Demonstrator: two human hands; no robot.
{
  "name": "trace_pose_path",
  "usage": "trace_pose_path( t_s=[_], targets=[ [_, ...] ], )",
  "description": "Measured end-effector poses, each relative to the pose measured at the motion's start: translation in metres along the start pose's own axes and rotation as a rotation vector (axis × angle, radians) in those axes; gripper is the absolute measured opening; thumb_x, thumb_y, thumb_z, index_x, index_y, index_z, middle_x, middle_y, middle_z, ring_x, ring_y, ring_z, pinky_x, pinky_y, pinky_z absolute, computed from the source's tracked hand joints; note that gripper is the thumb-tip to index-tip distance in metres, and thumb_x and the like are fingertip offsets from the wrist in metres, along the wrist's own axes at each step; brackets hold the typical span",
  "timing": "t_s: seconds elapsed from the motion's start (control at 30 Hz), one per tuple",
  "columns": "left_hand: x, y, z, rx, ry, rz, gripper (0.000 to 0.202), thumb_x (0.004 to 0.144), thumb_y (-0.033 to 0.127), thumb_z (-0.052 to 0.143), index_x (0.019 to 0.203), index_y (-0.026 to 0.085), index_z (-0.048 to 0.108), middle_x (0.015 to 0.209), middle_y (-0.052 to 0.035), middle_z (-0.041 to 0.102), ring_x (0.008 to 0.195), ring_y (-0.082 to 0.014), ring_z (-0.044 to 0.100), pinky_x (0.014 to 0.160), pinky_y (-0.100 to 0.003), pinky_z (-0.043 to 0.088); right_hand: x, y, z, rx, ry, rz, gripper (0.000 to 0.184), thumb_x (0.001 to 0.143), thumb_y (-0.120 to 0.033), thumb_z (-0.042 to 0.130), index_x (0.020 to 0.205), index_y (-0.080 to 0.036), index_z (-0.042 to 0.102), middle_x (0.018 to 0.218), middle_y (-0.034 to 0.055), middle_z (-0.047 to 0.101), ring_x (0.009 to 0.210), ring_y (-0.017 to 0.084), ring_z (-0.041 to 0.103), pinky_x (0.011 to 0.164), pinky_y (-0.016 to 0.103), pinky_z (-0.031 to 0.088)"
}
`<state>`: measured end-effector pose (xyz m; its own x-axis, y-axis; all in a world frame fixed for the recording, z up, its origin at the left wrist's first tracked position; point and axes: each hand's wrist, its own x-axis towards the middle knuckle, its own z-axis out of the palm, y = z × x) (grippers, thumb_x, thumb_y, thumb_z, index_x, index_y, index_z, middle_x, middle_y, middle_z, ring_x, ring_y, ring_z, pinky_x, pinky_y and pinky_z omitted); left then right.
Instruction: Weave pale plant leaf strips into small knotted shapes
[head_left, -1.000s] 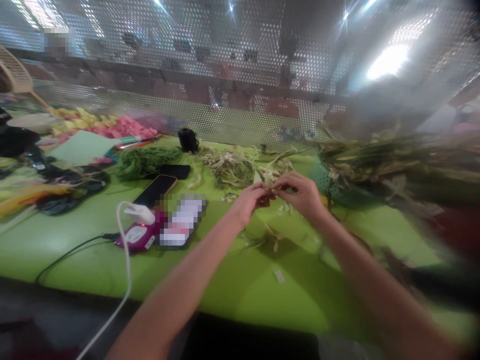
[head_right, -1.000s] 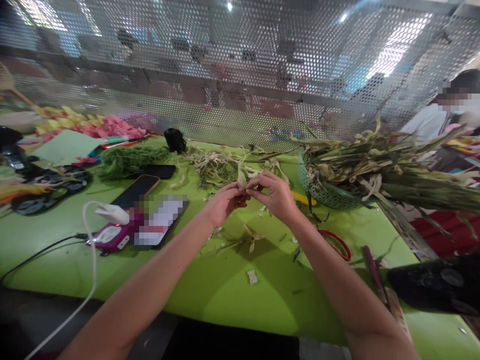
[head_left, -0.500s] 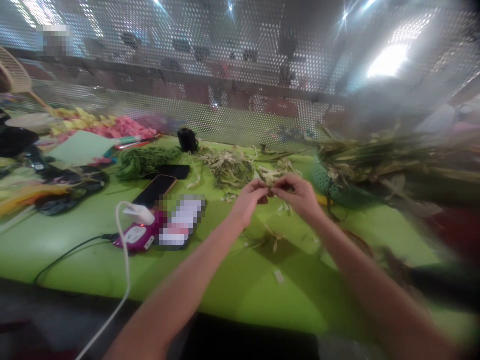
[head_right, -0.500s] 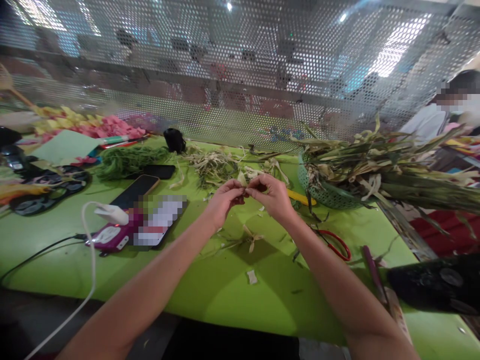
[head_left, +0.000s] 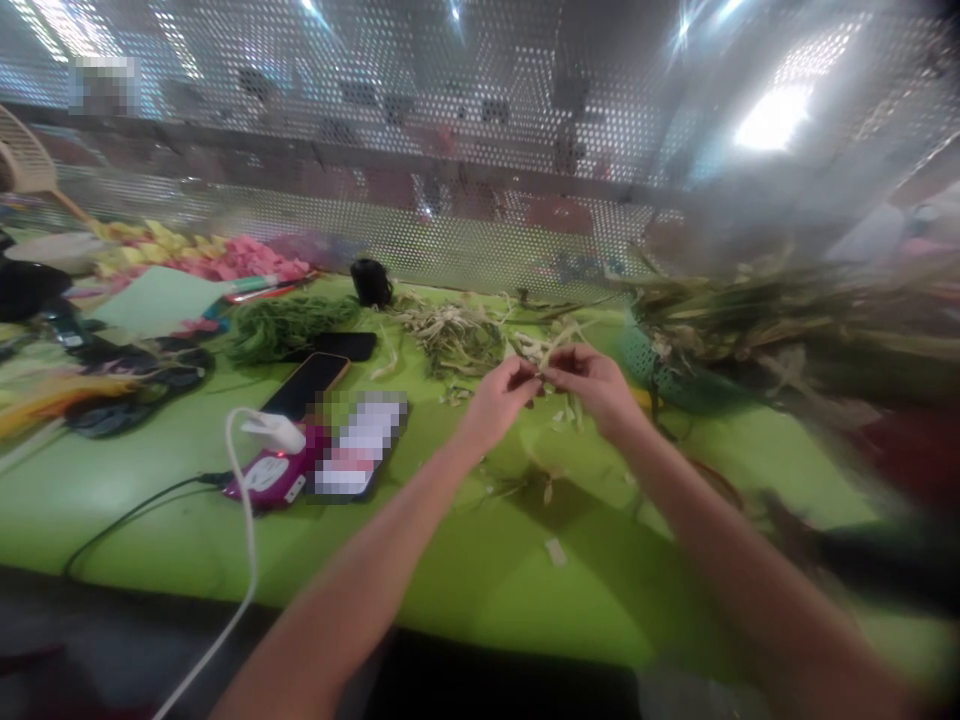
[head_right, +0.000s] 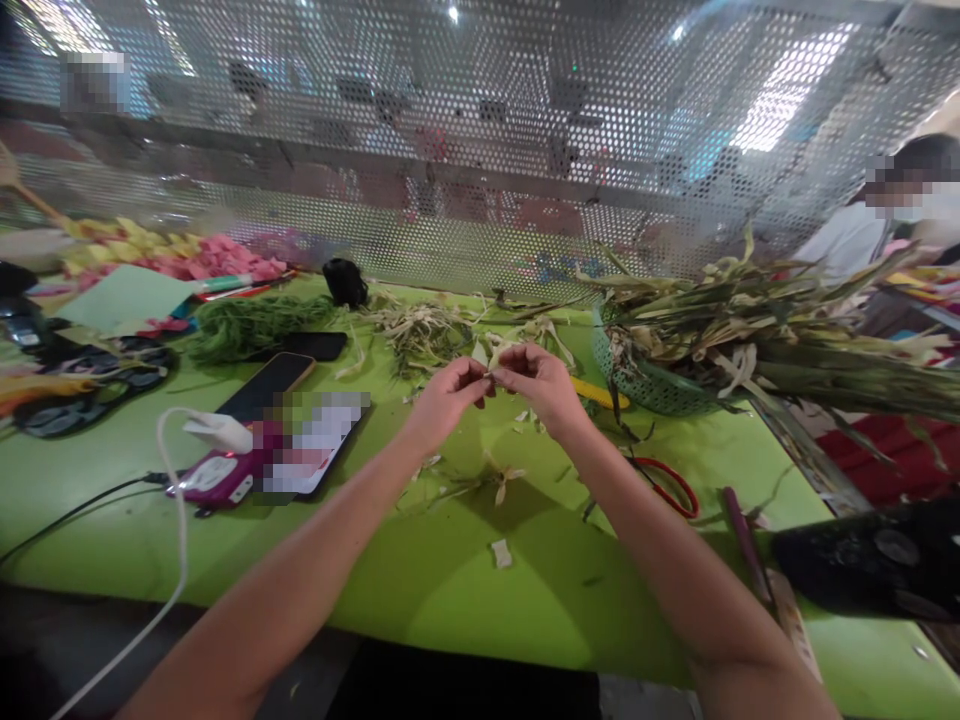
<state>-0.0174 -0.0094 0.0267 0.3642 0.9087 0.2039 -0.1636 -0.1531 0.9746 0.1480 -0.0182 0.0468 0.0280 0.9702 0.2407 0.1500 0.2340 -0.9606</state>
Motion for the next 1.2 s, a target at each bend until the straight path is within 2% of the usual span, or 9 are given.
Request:
trace_pose_path(
  t_s=[0.1,0.17,0.3,0.4,0.63,0.83,0.93,1.07,1.2],
  targets=[
    [0.001,-0.002,-0.002,0.069,0.000,0.001,0.010,0.079,0.026,0.067,0.078,0.017,0.063,0.072,-0.0014,0.062,0.065,-0.0108,0.052,0.066,-0.026,0.038,-0.002,-0.006,-0.002,-0.143,-0.009,-0.063,0.025,0.063,-0.035,0.081,0.073,-0.018,0.065,0.070,0.0011,0.065,0.066,0.014,0.059,0.064,0.029,0.049],
    [0.001,-0.004,0.000,-0.014,0.041,-0.033,0.012,0.077,0.027,0.069,0.077,0.016,0.064,0.073,-0.0019,0.063,0.065,-0.0104,0.052,0.067,-0.026,0.040,-0.004,-0.008,-0.001,-0.166,0.010,-0.104,0.023,0.066,-0.036,0.080,0.071,-0.019,0.065,0.069,0.0009,0.064,0.066,0.015,0.058,0.063,0.029,0.048],
    [0.001,-0.008,0.009,-0.283,0.152,-0.150,0.021,0.072,0.033,0.074,0.079,0.015,0.065,0.077,-0.0018,0.064,0.064,-0.0088,0.052,0.068,-0.026,0.042,-0.007,-0.002,0.009,-0.011,0.044,-0.062,0.024,0.068,-0.039,0.077,0.069,-0.019,0.064,0.070,0.0007,0.063,0.066,0.014,0.056,0.062,0.028,0.046],
    [0.000,-0.010,0.012,-0.307,0.192,-0.152,0.022,0.072,0.034,0.073,0.080,0.015,0.065,0.076,-0.0015,0.063,0.065,-0.0091,0.053,0.069,-0.026,0.043,-0.008,0.005,0.014,0.046,0.063,0.002,0.028,0.067,-0.041,0.077,0.068,-0.019,0.062,0.069,0.0007,0.062,0.063,0.013,0.053,0.060,0.027,0.045],
    [0.001,-0.012,0.007,-0.068,0.134,-0.028,0.017,0.079,0.033,0.064,0.076,0.016,0.060,0.072,-0.0009,0.060,0.068,-0.0111,0.053,0.070,-0.027,0.041,-0.008,0.003,0.010,-0.085,0.079,-0.034,0.027,0.069,-0.042,0.075,0.075,-0.018,0.065,0.067,-0.0004,0.061,0.061,0.012,0.052,0.058,0.025,0.042],
    [0.003,-0.013,0.012,-0.133,0.096,-0.063,0.019,0.075,0.032,0.066,0.078,0.016,0.057,0.070,0.0003,0.061,0.068,-0.0125,0.059,0.070,-0.027,0.044,-0.011,0.000,0.000,-0.059,0.084,0.074,0.031,0.070,-0.046,0.069,0.066,-0.017,0.062,0.060,0.0008,0.060,0.056,0.011,0.052,0.055,0.024,0.042],
    [0.003,-0.012,0.012,-0.188,0.092,-0.105,0.020,0.072,0.031,0.068,0.079,0.016,0.057,0.067,0.0009,0.062,0.064,-0.0126,0.061,0.070,-0.028,0.047,-0.023,-0.005,-0.021,-0.134,0.126,0.060,0.030,0.073,-0.046,0.066,0.070,-0.016,0.064,0.064,0.0018,0.063,0.058,0.012,0.054,0.056,0.024,0.043],
    [0.007,-0.013,0.007,-0.220,0.148,-0.108,0.021,0.069,0.031,0.071,0.078,0.016,0.059,0.065,0.0015,0.062,0.059,-0.0106,0.059,0.066,-0.026,0.048,-0.054,-0.010,-0.076,-0.464,0.263,0.000,0.025,0.077,-0.041,0.064,0.086,-0.018,0.068,0.072,0.0006,0.065,0.063,0.013,0.056,0.060,0.025,0.043],
    [0.011,-0.016,0.004,-0.267,0.146,-0.108,0.024,0.064,0.032,0.074,0.075,0.016,0.060,0.062,0.0018,0.062,0.057,-0.0097,0.058,0.061,-0.024,0.047,-0.102,-0.003,-0.131,-0.875,0.214,0.170,0.023,0.080,-0.038,0.061,0.085,-0.018,0.071,0.078,0.0031,0.070,0.069,0.016,0.059,0.065,0.027,0.042]
  ],
)
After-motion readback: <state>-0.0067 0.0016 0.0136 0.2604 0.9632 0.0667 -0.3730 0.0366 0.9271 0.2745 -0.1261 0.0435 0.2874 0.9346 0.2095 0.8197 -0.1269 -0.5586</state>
